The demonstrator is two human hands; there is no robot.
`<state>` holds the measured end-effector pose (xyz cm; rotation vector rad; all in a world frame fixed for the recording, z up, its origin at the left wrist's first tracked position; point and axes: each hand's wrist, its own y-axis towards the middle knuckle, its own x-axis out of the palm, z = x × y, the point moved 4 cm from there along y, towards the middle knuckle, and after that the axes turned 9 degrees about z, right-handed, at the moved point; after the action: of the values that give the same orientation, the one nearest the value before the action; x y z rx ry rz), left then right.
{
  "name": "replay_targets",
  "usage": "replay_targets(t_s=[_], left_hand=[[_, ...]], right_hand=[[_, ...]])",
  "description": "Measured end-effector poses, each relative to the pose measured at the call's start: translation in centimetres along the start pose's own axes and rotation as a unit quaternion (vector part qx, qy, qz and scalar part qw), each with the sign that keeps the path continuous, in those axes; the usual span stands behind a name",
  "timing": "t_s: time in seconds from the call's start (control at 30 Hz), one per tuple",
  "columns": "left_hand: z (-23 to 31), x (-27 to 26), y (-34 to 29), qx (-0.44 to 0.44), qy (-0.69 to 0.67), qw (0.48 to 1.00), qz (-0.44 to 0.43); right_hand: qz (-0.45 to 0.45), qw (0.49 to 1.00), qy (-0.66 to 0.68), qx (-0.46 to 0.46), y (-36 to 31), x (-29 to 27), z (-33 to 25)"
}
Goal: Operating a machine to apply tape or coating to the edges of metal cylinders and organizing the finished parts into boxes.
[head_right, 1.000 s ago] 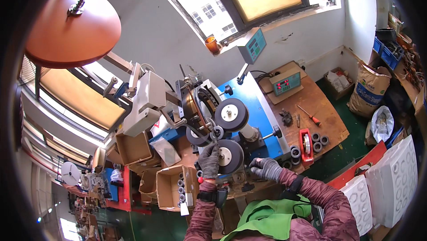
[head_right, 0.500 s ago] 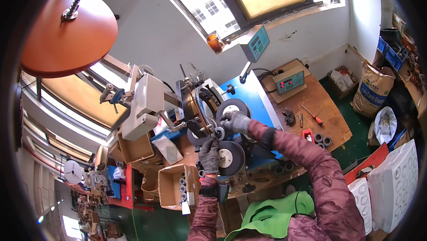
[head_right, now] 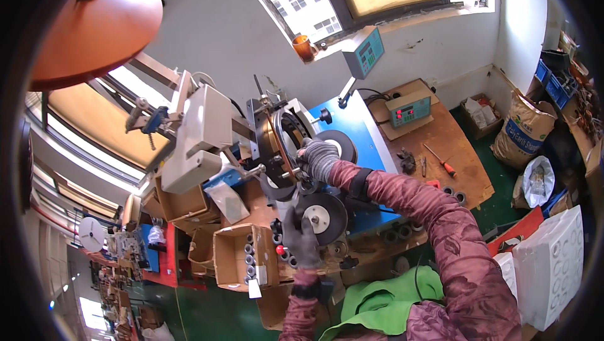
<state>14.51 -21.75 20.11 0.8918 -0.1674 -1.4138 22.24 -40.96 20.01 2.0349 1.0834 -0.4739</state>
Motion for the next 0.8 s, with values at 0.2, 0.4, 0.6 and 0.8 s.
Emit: replay_targets(t_s=[0.2,0.4,0.6,0.8], left_hand=[[1.8,3.6,-13.5,0.049,-0.185,0.915,-0.354],[-9.2,14.0,-27.8,-0.516,-0.386,0.696,-0.318],[-15.2,19.1,-31.8,-0.387,-0.370,0.771,-0.344],[-25.6,13.2,-39.8,-0.780,-0.542,0.299,-0.096]], right_hand=[[0.082,0.973,-0.159,-0.144,-0.4,0.5,-0.6],[-0.008,0.961,-0.240,-0.141,-0.7,0.8,-1.2],[-0.006,0.966,-0.203,-0.158,-1.1,3.1,-3.7],[0.090,0.968,-0.109,-0.207,0.4,3.7,-5.4]])
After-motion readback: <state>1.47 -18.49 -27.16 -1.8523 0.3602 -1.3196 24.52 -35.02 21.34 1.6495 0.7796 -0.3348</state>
